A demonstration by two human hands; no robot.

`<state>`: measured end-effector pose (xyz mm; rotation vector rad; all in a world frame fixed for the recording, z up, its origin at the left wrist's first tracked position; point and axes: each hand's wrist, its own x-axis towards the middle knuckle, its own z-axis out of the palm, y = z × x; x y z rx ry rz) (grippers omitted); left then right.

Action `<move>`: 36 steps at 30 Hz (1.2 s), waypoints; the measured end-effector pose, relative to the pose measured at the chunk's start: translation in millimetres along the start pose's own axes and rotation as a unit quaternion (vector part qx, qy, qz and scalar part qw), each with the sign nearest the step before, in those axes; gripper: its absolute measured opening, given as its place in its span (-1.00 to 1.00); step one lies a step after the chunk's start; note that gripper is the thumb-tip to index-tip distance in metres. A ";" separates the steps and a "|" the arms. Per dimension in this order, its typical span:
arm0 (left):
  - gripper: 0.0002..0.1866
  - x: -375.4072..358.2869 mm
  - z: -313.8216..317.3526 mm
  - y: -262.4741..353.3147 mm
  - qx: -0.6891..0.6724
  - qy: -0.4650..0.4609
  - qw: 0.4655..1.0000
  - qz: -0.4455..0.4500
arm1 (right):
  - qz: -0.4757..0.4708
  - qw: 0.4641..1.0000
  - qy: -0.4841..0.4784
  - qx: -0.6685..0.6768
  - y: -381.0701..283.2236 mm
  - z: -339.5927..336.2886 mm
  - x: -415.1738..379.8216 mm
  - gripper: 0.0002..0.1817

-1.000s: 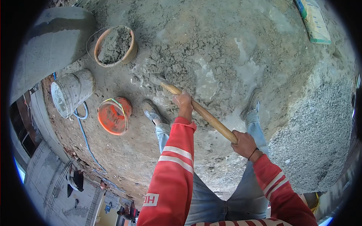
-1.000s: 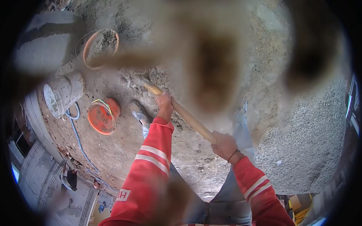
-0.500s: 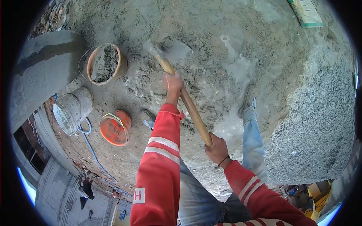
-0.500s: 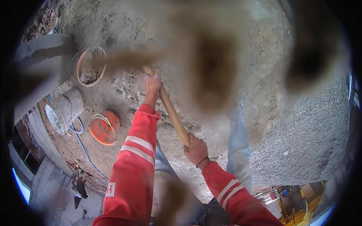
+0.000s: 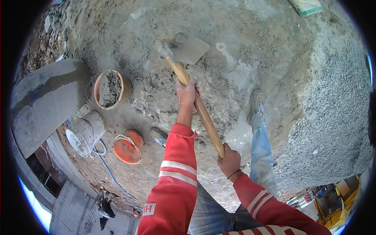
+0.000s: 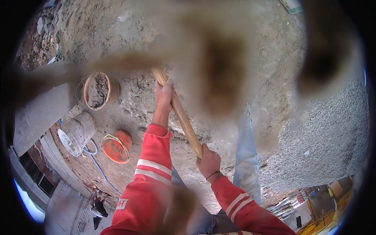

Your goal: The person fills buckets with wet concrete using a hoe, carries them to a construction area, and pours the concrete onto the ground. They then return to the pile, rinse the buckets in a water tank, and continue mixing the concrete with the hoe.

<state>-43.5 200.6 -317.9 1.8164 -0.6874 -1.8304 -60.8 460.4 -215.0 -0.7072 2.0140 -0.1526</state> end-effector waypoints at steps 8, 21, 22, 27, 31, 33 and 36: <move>-0.77 193.8 28.4 -94.7 0.121 -0.035 0.989 -0.075 | 0.014 0.993 0.002 -0.115 -60.3 -43.1 122.9 -0.71; -0.60 -71.4 -107.3 -197.6 0.441 0.052 0.895 -0.024 | 0.125 0.984 -0.124 -0.003 7.4 49.9 -124.6 -0.69; -0.56 -90.4 -110.4 -197.5 0.469 0.040 0.882 -0.011 | 0.141 0.983 -0.114 0.006 13.2 55.7 -140.5 -0.70; -0.61 -120.3 -48.2 -151.2 0.378 0.006 0.923 0.074 | 0.136 0.990 -0.044 0.020 43.4 50.0 -133.4 -0.73; -0.77 -56.2 100.7 -80.6 0.167 -0.113 0.979 0.040 | 0.097 0.993 0.061 -0.015 61.6 -16.2 -17.5 -0.58; -0.79 7.6 162.8 -87.1 0.160 -0.141 0.975 0.055 | 0.087 0.992 0.086 -0.024 62.3 -62.9 47.4 -0.59; -0.80 82.8 217.4 -114.8 0.194 -0.164 0.967 0.007 | 0.094 0.990 0.103 -0.036 62.5 -87.2 103.7 -0.63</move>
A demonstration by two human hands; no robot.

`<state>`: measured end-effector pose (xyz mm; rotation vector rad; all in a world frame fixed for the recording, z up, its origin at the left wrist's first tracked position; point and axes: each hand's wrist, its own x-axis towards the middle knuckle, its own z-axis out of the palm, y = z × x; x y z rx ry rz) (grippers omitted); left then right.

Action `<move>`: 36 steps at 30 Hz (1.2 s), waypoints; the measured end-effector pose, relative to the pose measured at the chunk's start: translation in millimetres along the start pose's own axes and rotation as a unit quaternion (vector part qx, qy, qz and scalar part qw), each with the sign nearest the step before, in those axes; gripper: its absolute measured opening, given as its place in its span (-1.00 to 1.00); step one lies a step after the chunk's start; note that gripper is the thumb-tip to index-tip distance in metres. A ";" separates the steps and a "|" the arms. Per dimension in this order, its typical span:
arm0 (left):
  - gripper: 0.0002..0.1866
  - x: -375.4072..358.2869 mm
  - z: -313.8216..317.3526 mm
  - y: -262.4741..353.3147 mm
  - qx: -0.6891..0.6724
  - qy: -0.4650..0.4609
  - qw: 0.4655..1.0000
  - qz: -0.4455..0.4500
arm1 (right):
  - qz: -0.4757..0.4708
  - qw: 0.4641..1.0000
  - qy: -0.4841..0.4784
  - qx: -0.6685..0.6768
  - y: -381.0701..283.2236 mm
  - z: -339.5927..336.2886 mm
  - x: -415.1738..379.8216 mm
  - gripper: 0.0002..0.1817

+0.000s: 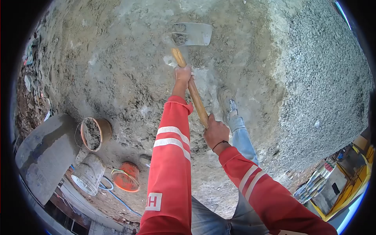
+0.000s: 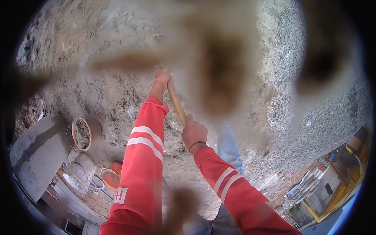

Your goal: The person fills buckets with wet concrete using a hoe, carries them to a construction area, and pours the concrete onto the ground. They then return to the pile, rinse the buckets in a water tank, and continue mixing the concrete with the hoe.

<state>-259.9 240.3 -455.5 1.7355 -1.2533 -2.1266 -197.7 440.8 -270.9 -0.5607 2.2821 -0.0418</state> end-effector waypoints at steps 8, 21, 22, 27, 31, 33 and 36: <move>-0.77 -81.3 -70.0 -93.6 0.216 -0.013 0.969 -0.116 | 0.092 0.972 -0.180 0.123 -32.3 27.6 -112.3 -0.64; -0.45 -360.4 -192.9 -207.1 0.347 0.273 0.897 0.001 | -0.015 0.954 -0.281 0.099 41.8 118.5 -338.2 -0.66; -0.45 -362.1 -200.9 -196.6 0.341 0.283 0.896 -0.005 | -0.030 0.962 -0.259 0.078 41.6 123.2 -340.4 -0.67; -0.53 -317.3 -278.0 -73.4 0.175 0.334 0.926 0.033 | -0.121 0.961 -0.214 0.123 -10.2 160.9 -251.3 -0.73; -0.52 -199.6 -346.4 -3.5 0.043 0.304 0.947 0.091 | -0.219 0.935 -0.162 0.227 -123.6 170.3 -135.3 -0.71; -0.51 -87.6 -389.3 -57.3 0.179 0.315 0.931 0.035 | -0.265 0.933 -0.133 0.202 -161.4 168.1 -104.4 -0.70; -0.53 -82.4 -374.9 -66.0 0.194 0.234 0.945 -0.122 | -0.122 0.955 -0.224 0.154 -184.0 129.8 -126.4 -0.71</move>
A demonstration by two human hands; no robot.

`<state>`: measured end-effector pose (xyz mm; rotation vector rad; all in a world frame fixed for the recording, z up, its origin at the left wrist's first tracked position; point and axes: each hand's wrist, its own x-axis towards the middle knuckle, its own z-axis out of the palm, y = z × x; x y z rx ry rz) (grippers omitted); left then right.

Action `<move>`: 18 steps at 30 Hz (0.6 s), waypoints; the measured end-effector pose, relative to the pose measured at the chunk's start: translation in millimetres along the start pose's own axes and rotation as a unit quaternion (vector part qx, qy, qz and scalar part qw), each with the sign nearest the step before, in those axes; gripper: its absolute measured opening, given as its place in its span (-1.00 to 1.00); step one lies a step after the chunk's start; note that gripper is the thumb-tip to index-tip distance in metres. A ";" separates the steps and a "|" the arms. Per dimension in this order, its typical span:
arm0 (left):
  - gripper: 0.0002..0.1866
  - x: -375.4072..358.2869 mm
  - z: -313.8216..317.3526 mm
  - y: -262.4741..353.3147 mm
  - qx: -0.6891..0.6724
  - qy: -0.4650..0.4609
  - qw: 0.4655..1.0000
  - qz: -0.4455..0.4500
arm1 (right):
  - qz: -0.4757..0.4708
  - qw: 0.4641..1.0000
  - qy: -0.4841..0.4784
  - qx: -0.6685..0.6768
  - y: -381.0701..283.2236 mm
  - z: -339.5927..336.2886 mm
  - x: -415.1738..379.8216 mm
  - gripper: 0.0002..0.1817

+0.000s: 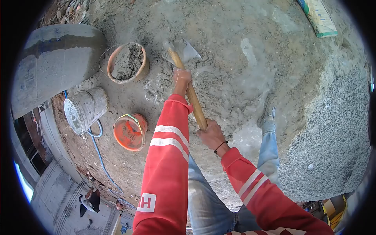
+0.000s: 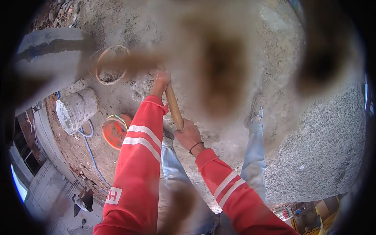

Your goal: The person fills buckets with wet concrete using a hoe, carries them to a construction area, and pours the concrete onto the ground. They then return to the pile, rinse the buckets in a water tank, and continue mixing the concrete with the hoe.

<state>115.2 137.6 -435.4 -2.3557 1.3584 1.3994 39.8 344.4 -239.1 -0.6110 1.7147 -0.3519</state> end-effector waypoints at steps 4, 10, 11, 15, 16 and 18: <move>-0.48 -133.7 27.4 -46.5 0.003 0.091 0.995 -0.042 | 0.013 0.999 -0.046 -0.026 76.1 -15.3 -81.2 -0.67; -0.37 -305.6 38.6 -130.0 -0.241 -0.015 0.957 -0.162 | 0.092 0.979 -0.030 -0.180 172.0 1.6 -212.7 -0.70; -0.37 -307.8 43.6 -137.8 -0.242 -0.013 0.956 -0.166 | 0.083 0.978 -0.025 -0.192 183.5 1.7 -220.4 -0.73; -0.41 -278.7 25.8 -119.8 -0.200 0.116 0.972 -0.035 | -0.028 0.989 0.000 -0.142 173.0 8.2 -171.9 -0.77; -0.38 -246.8 27.8 -120.3 -0.171 0.156 0.973 0.013 | -0.041 0.992 0.009 -0.118 162.5 14.0 -143.0 -0.77; -0.39 -191.1 -8.6 -65.1 -0.140 0.221 0.957 0.126 | -0.086 0.995 0.019 -0.054 138.7 32.8 -73.1 -0.75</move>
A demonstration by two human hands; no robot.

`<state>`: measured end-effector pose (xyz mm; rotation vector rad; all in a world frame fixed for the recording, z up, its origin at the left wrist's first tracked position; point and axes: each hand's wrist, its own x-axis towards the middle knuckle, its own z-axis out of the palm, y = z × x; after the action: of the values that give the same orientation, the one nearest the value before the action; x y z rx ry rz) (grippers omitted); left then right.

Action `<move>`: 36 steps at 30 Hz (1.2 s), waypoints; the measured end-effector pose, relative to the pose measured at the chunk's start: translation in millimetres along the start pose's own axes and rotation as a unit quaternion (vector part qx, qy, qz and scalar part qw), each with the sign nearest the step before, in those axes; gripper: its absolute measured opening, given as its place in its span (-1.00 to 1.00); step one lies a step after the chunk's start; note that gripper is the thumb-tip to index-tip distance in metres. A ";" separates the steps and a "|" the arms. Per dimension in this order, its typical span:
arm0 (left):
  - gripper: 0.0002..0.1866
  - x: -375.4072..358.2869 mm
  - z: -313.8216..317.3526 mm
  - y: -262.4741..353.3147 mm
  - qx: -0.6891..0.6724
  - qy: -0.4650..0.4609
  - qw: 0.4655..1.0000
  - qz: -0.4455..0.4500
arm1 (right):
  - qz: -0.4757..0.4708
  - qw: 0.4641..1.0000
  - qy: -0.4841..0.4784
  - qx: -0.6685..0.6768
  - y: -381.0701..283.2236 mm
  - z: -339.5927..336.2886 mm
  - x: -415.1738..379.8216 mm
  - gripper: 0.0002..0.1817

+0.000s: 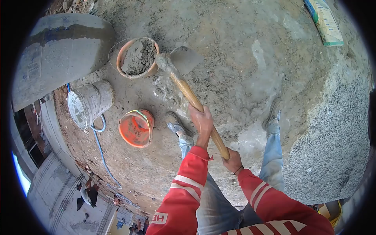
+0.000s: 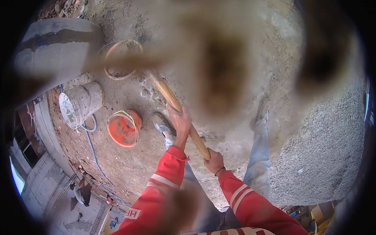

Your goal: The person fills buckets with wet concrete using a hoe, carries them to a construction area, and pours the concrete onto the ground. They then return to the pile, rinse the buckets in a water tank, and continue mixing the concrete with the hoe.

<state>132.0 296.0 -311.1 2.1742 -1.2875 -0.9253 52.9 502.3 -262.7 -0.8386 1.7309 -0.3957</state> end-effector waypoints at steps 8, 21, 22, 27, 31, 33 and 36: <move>-0.60 196.9 97.1 -88.1 0.217 -0.088 0.967 0.100 | 0.101 0.977 -0.047 0.181 -94.7 50.0 113.2 -0.71; -0.46 -78.6 51.3 -53.2 0.179 -0.128 0.962 -0.162 | 0.173 0.981 -0.064 -0.059 -0.9 -63.9 -78.7 -0.70; -0.45 -109.1 50.7 -76.9 0.151 -0.118 0.969 -0.158 | 0.185 0.977 -0.053 -0.091 14.5 -58.1 -103.3 -0.72; -0.66 -202.4 -1.2 -56.6 -0.106 -0.099 0.977 -0.157 | 0.263 0.947 -0.036 -0.182 35.4 -53.2 -178.9 -0.79; -0.63 -144.3 -56.2 79.2 -0.258 -0.114 0.933 -0.224 | 0.030 0.998 0.004 -0.062 17.1 -61.2 -117.8 -0.77; -0.55 -82.0 -39.8 90.6 -0.184 -0.065 0.979 -0.060 | -0.029 0.999 0.009 -0.034 -18.6 -70.3 -61.9 -0.75; -0.48 2.2 -5.5 116.2 -0.112 -0.117 0.984 -0.079 | -0.034 0.999 0.029 -0.021 -50.7 -83.9 -0.8 -0.75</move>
<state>68.8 240.2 -230.9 2.0580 -1.0613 -1.3560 -8.3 455.2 -202.3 -0.9268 1.7720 -0.4343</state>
